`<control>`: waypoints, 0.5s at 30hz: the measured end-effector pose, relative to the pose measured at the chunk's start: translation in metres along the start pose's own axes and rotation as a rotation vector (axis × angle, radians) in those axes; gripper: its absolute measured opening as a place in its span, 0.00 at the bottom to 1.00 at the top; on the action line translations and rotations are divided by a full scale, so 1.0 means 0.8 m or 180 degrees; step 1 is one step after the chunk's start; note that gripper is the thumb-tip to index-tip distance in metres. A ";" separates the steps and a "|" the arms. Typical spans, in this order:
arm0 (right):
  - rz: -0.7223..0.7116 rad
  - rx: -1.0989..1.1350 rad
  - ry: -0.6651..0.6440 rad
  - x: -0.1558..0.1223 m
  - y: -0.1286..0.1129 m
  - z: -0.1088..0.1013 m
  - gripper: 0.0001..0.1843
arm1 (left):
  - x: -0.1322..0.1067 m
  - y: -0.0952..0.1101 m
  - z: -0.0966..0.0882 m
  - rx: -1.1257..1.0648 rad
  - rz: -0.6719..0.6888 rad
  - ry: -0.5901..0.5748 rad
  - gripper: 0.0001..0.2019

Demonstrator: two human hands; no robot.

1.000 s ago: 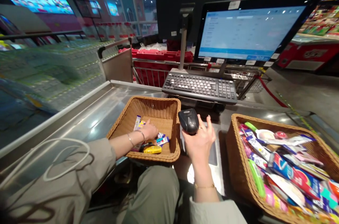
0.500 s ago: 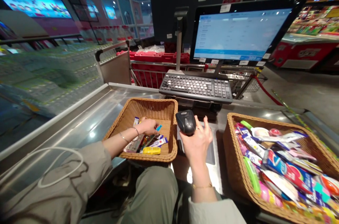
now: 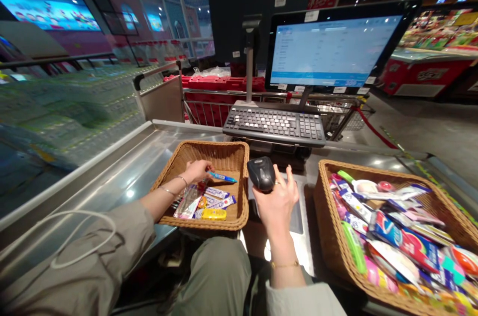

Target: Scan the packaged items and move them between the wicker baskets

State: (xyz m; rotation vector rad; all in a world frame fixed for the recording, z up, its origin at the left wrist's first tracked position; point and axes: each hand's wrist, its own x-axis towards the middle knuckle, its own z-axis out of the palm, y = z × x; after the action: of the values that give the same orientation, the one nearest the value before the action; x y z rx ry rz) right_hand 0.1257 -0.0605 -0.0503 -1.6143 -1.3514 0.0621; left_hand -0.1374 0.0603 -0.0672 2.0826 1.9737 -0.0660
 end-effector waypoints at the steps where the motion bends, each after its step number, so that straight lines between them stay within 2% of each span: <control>1: -0.0002 0.0006 -0.0005 0.000 0.000 0.000 0.25 | 0.001 -0.004 0.003 0.0092 -0.0015 -0.0040 0.08; 5: -0.0011 0.0005 0.0005 0.000 0.001 -0.002 0.26 | -0.001 -0.010 0.018 0.0408 0.0046 -0.0215 0.11; 9: -0.0006 -0.0017 0.0017 0.000 0.003 -0.004 0.26 | -0.007 -0.003 0.031 0.0606 0.0204 -0.0282 0.15; 15: 0.0023 -0.0031 0.0040 0.002 0.007 -0.008 0.24 | -0.011 0.006 0.038 0.0783 0.0485 -0.0262 0.21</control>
State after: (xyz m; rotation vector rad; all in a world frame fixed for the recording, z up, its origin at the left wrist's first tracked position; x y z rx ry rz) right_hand 0.1340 -0.0627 -0.0505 -1.6253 -1.3383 0.0497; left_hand -0.1285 0.0445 -0.0936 2.3339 1.8317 -0.3758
